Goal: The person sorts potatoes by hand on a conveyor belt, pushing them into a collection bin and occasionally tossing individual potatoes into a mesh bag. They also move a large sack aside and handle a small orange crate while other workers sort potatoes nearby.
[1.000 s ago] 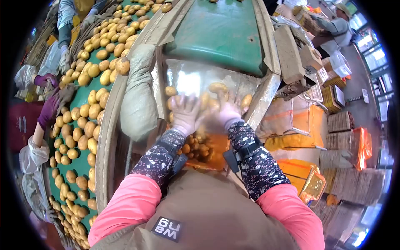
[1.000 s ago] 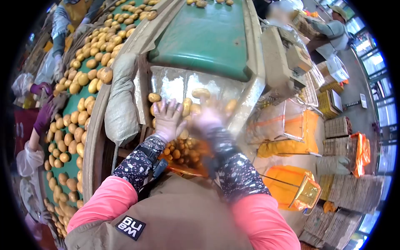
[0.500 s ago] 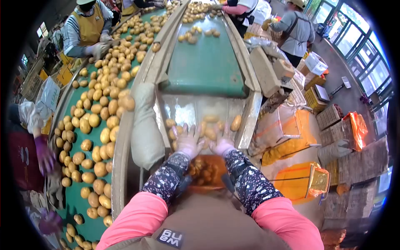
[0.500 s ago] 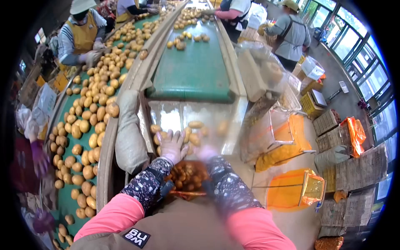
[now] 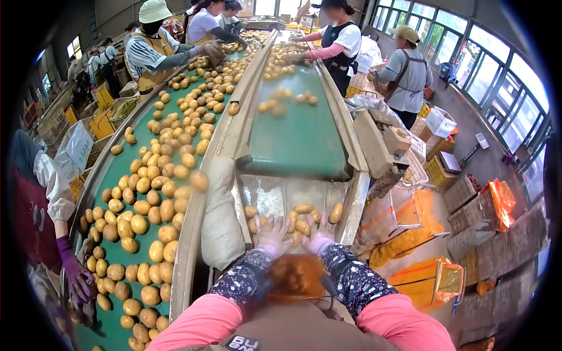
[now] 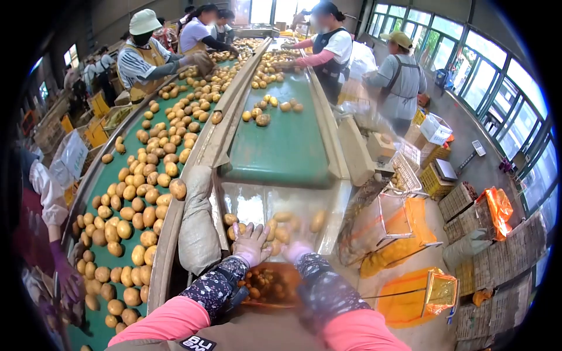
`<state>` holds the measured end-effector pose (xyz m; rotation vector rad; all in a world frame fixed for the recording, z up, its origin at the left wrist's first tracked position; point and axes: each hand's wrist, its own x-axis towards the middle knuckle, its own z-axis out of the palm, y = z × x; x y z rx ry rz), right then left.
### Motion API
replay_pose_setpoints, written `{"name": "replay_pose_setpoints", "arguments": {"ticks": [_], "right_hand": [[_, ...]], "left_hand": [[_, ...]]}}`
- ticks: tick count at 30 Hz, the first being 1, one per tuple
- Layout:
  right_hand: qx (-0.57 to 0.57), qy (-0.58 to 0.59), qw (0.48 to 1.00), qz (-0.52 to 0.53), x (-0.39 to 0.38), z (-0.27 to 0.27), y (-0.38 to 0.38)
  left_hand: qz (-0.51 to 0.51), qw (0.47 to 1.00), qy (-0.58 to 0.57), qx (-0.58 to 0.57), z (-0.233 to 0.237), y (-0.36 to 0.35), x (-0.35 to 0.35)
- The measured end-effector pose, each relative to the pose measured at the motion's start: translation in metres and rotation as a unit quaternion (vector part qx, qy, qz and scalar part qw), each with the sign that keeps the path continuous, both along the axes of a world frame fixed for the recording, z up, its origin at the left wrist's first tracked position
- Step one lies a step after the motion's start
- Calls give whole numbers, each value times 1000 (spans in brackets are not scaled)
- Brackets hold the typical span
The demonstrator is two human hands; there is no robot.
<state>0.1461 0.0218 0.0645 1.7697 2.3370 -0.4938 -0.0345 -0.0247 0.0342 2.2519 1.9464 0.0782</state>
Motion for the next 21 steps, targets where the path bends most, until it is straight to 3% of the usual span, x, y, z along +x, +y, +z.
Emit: {"name": "replay_pose_setpoints", "arguments": {"ticks": [18,21], "right_hand": [[-31,-111,993,22,-4,5,1],[-60,-80,995,10,-5,8,3]], "left_hand": [[-10,1000,-2,-19,-1,0,-2],[-8,1000,0,-12,-4,0,-4]]}}
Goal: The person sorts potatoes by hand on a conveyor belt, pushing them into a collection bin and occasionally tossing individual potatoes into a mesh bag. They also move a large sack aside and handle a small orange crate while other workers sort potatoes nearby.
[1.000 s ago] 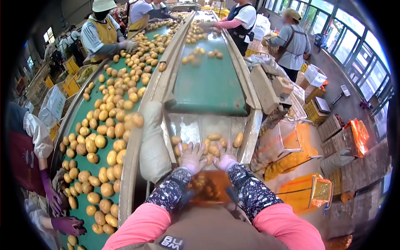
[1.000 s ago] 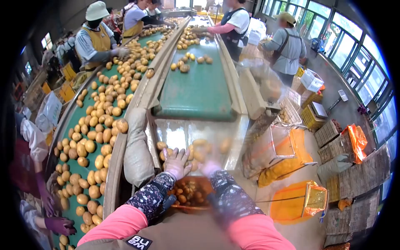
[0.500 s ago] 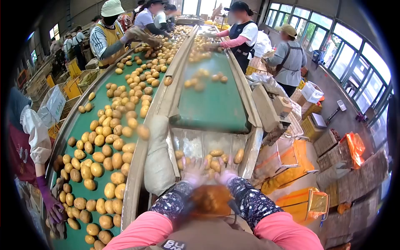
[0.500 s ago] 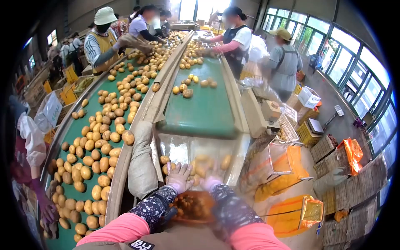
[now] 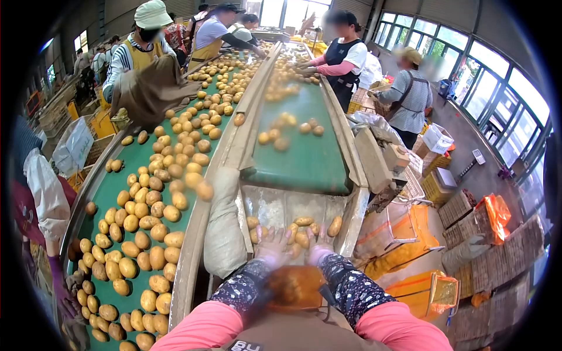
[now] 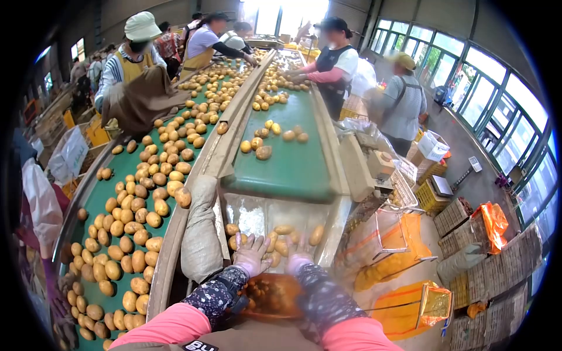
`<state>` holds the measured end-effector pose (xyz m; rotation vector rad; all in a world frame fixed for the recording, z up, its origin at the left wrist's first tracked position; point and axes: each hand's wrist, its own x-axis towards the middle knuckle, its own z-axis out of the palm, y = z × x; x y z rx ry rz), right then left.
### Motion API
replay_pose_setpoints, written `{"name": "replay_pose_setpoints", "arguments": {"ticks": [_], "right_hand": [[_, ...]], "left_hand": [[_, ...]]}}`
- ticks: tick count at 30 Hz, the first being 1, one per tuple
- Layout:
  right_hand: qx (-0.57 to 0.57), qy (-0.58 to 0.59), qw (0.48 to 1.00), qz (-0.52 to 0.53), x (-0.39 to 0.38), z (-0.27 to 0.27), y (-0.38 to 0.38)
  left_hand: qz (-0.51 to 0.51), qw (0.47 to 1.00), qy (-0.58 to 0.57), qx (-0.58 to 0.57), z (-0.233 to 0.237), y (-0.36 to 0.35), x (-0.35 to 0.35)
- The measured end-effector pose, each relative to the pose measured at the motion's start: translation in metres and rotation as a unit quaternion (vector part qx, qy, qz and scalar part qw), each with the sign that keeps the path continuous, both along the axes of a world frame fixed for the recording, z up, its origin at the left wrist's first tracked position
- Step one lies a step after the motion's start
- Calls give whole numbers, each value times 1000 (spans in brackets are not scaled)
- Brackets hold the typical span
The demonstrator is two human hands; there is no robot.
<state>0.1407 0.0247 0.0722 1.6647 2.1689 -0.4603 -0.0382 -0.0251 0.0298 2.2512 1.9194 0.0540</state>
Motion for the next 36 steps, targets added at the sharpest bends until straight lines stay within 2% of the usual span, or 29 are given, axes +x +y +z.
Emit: {"name": "replay_pose_setpoints", "arguments": {"ticks": [9,16,19,25,28,31,33,36], "right_hand": [[-30,0,1000,3,3,0,-1],[-8,-31,999,40,6,-3,7],[-40,4,999,21,7,-3,8],[-25,-5,999,28,7,-8,8],[-15,5,999,34,10,-5,5],[-1,16,999,39,11,-12,1],[-13,56,998,24,12,-12,5],[9,16,999,34,13,-28,9]], "left_hand": [[-2,1000,10,-12,-3,-5,3],[2,1000,14,4,3,-2,5],[1,1000,11,0,3,-2,6],[-2,1000,12,15,2,-3,5],[2,1000,8,-17,11,-3,7],[1,999,0,42,-6,-6,5],[3,1000,-16,6,-1,-3,5],[-7,998,-20,64,-18,0,4]]}}
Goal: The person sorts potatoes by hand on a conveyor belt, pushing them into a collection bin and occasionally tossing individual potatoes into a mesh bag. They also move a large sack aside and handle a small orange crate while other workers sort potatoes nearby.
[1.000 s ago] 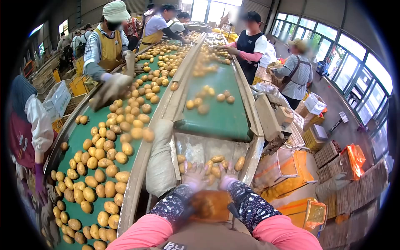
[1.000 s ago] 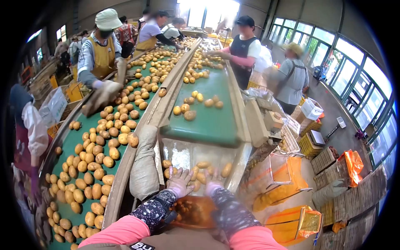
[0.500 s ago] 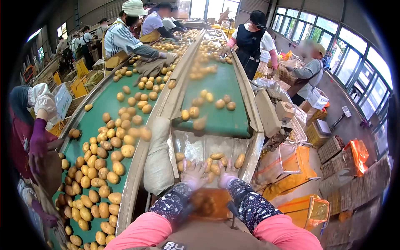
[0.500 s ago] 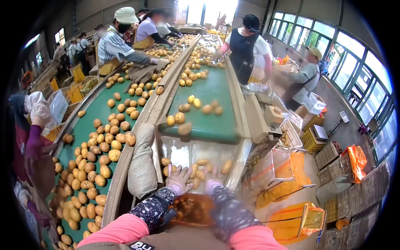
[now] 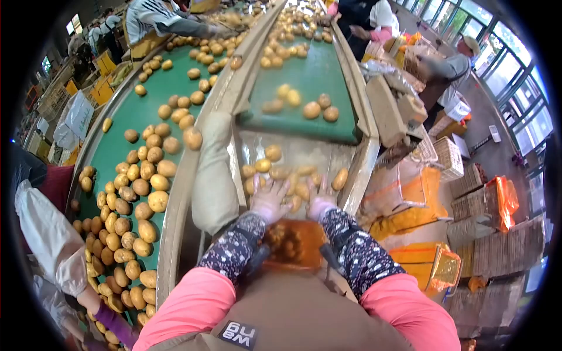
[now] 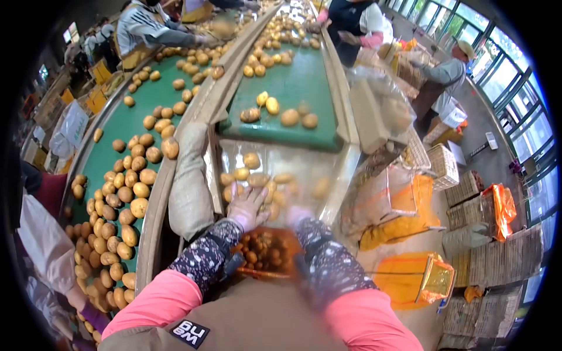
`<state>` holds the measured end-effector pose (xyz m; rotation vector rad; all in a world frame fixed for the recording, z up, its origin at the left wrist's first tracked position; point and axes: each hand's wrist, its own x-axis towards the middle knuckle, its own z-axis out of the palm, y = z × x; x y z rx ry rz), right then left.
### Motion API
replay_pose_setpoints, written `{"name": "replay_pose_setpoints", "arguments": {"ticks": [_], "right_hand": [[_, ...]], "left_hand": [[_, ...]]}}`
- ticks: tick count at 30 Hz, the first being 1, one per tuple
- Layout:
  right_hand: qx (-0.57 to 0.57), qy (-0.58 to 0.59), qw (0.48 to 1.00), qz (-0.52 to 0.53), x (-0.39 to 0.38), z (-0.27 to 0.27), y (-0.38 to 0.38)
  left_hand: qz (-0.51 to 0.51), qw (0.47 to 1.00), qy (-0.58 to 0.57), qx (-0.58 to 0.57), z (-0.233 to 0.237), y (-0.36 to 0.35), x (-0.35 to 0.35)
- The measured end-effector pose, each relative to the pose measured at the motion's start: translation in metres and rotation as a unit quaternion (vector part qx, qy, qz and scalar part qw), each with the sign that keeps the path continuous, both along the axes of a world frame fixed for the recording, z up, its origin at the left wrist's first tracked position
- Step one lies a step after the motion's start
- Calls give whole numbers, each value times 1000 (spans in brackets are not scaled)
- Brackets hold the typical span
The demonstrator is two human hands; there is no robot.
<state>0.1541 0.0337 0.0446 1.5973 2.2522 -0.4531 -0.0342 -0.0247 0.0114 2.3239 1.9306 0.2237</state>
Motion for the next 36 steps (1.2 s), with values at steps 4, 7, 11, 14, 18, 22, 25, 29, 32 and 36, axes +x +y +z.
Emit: {"name": "replay_pose_setpoints", "arguments": {"ticks": [4,7,11,14,18,22,25,29,32,36], "right_hand": [[11,-2,1000,12,1,-13,11],[69,-14,997,42,2,-33,18],[73,-27,996,41,-3,-27,10],[50,-4,998,45,-4,-21,6],[87,93,990,63,1,-24,-2],[147,229,960,63,5,-30,-18],[131,272,952,55,5,-29,-19],[121,313,942,-7,-8,-23,-5],[98,258,961,-10,-23,16,6],[203,365,908,13,-33,-9,35]], "left_hand": [[-28,999,-21,38,-1,5,-4],[-66,997,-20,44,-2,7,-10],[-160,985,-16,55,2,9,-18],[-196,967,-44,157,-18,15,-19],[-147,984,-20,103,6,12,-13],[-203,976,34,65,13,11,-20],[-261,965,4,23,9,8,-20],[-284,953,-49,92,1,11,-16],[-303,947,-65,83,-11,21,-22],[-327,943,-38,52,-8,21,-21]]}}
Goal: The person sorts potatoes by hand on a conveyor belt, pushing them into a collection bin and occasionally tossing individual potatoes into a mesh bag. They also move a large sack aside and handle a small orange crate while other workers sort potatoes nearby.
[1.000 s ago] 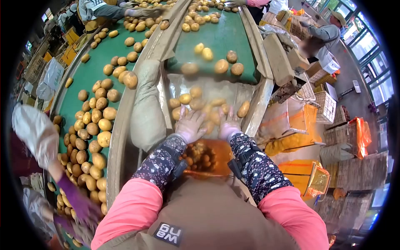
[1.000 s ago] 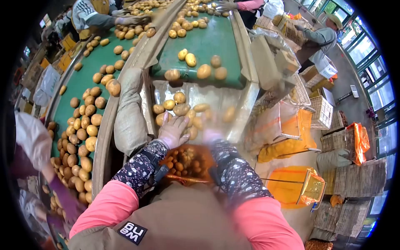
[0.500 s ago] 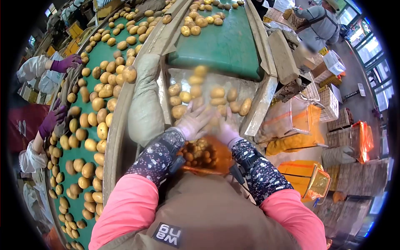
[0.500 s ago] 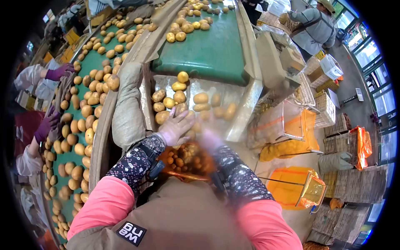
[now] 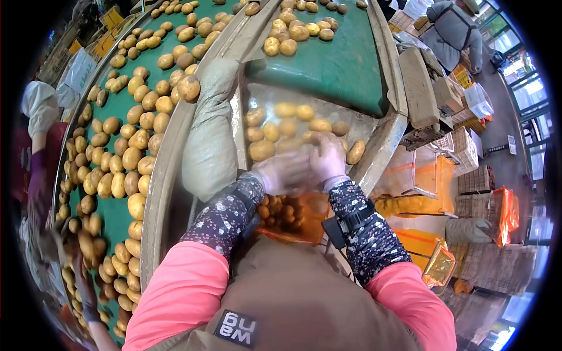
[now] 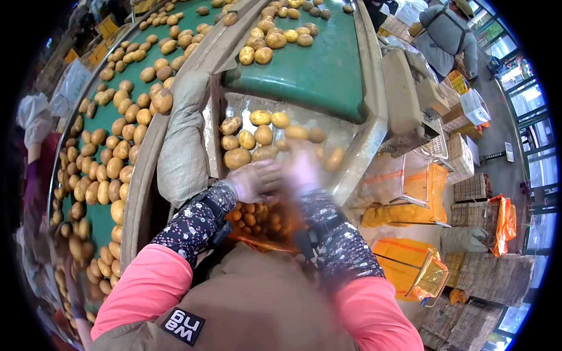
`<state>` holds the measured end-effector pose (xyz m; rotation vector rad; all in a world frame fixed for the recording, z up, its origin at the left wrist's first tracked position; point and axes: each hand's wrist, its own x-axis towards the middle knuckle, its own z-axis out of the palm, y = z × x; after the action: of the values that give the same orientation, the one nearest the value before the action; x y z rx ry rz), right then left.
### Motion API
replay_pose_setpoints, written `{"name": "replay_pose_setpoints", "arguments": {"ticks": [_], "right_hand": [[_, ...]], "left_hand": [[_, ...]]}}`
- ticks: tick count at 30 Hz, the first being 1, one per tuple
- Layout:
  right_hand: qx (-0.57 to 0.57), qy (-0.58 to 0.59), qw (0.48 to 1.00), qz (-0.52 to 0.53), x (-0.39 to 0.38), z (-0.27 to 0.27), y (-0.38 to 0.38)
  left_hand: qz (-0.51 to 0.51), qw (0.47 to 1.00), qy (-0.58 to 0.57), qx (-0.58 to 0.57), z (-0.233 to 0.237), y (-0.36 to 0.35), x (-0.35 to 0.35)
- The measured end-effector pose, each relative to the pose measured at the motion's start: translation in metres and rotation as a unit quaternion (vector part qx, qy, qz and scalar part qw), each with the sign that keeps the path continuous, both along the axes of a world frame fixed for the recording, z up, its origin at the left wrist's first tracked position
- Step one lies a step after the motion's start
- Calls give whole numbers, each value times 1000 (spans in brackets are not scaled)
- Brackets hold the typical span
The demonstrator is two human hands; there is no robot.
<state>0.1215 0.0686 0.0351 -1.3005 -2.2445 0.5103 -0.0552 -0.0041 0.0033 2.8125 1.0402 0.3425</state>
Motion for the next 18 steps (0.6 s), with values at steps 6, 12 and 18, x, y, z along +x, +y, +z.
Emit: {"name": "replay_pose_setpoints", "arguments": {"ticks": [6,12,18], "right_hand": [[-210,-204,953,77,-42,44,3],[-281,-239,927,69,-53,39,15],[-294,-200,934,28,-47,39,7]], "left_hand": [[11,978,157,-134,48,0,9],[-13,984,69,-162,42,2,7],[-71,988,140,-13,-7,0,-5]]}}
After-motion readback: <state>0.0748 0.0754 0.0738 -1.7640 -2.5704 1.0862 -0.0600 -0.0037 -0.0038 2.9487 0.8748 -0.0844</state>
